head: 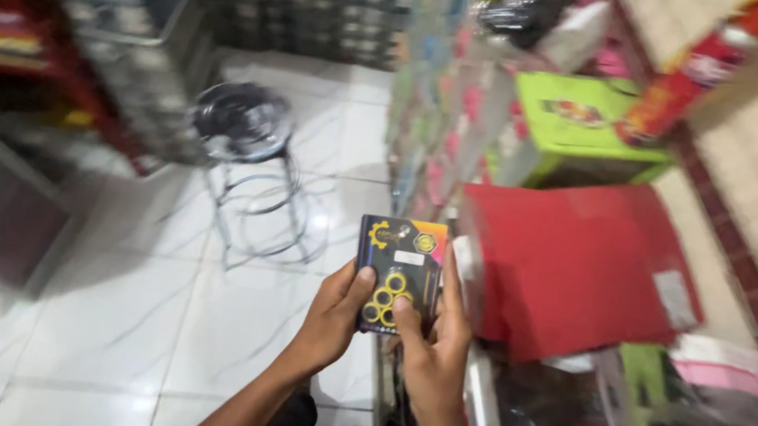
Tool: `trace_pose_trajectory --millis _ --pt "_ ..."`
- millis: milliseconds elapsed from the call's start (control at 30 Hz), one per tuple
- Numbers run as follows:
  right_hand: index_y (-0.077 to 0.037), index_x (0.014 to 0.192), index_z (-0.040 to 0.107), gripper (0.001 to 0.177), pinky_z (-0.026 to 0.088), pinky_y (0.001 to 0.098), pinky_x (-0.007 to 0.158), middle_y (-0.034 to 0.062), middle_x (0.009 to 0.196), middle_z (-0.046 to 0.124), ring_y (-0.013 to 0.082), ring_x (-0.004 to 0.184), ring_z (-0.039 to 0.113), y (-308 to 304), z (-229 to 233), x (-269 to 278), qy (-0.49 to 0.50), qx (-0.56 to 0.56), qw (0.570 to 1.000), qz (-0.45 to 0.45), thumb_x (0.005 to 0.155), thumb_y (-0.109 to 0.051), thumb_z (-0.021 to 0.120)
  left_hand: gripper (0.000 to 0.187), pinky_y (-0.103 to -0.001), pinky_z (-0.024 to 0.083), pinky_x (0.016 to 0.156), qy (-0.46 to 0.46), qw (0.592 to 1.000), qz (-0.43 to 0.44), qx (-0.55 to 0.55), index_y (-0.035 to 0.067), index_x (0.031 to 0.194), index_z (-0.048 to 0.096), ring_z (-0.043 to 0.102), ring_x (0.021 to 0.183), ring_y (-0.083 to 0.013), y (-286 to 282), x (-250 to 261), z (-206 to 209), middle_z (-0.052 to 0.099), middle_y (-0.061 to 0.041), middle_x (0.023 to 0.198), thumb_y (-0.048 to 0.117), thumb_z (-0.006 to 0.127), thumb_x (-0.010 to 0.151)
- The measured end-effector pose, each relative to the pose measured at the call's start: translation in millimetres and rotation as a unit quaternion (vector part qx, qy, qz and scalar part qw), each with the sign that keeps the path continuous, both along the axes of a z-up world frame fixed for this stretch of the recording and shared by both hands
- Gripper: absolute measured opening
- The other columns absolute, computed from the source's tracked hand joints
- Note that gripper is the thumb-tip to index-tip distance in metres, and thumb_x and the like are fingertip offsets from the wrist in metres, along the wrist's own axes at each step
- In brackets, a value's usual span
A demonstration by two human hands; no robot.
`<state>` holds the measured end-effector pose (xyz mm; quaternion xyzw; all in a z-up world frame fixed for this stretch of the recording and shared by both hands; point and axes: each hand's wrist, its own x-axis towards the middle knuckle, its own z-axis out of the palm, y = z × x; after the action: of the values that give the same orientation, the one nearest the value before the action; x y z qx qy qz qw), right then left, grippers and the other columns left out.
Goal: The person picks up packaged motorcycle parts from a shelf and places them onto a display counter, lining them up with other items.
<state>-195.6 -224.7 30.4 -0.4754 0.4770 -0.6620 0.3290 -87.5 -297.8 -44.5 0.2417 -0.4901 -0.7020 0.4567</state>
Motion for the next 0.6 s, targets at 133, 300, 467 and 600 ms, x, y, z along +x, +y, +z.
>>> trace_pose_trajectory --millis 133,300,467,600 --pt "-0.007 0.163 0.03 0.08 0.051 0.0223 0.048 0.0069 0.106 0.07 0.0069 0.076 0.063 -2.0 -8.9 25.3 -0.03 0.066 0.996 0.048 0.091 0.003 0.062 0.041 -0.024 0.05 0.068 -0.027 0.995 0.075 -0.051 0.001 0.124 0.061 0.058 0.08 -0.0051 9.0 37.5 -10.7 0.066 0.0 0.095 0.035 0.042 0.111" --pt "-0.007 0.165 0.028 0.081 0.052 0.0246 0.048 0.0085 0.104 0.068 0.0093 0.076 0.064 -9.2 -31.7 58.6 -0.036 0.069 0.989 0.126 0.092 0.002 0.063 0.04 -0.026 0.05 0.064 -0.071 0.985 0.153 -0.029 0.001 0.115 0.062 0.059 0.073 -0.0065 25.7 82.5 -17.9 0.067 -0.002 0.086 0.036 0.042 0.11" --pt "-0.008 0.164 0.025 0.082 0.052 0.0256 0.048 0.0113 0.104 0.071 0.0114 0.075 0.066 1.2 -43.4 89.9 -0.053 0.092 0.974 0.199 0.091 -0.001 0.061 0.039 -0.028 0.055 0.073 -0.108 0.97 0.214 -0.05 0.001 0.115 0.062 0.064 0.081 -0.0086 54.5 122.9 -17.7 0.071 -0.004 0.09 0.034 0.041 0.11" --pt "-0.007 0.163 0.024 0.083 0.049 0.026 0.045 0.0117 0.103 0.072 0.0112 0.072 0.065 17.4 -48.3 134.1 -0.066 0.1 0.957 0.266 0.09 0.0 0.061 0.04 -0.031 0.055 0.072 -0.119 0.952 0.283 -0.015 0.001 0.118 0.061 0.065 0.079 -0.0122 96.9 161.7 -21.2 0.071 -0.007 0.089 0.034 0.04 0.108"
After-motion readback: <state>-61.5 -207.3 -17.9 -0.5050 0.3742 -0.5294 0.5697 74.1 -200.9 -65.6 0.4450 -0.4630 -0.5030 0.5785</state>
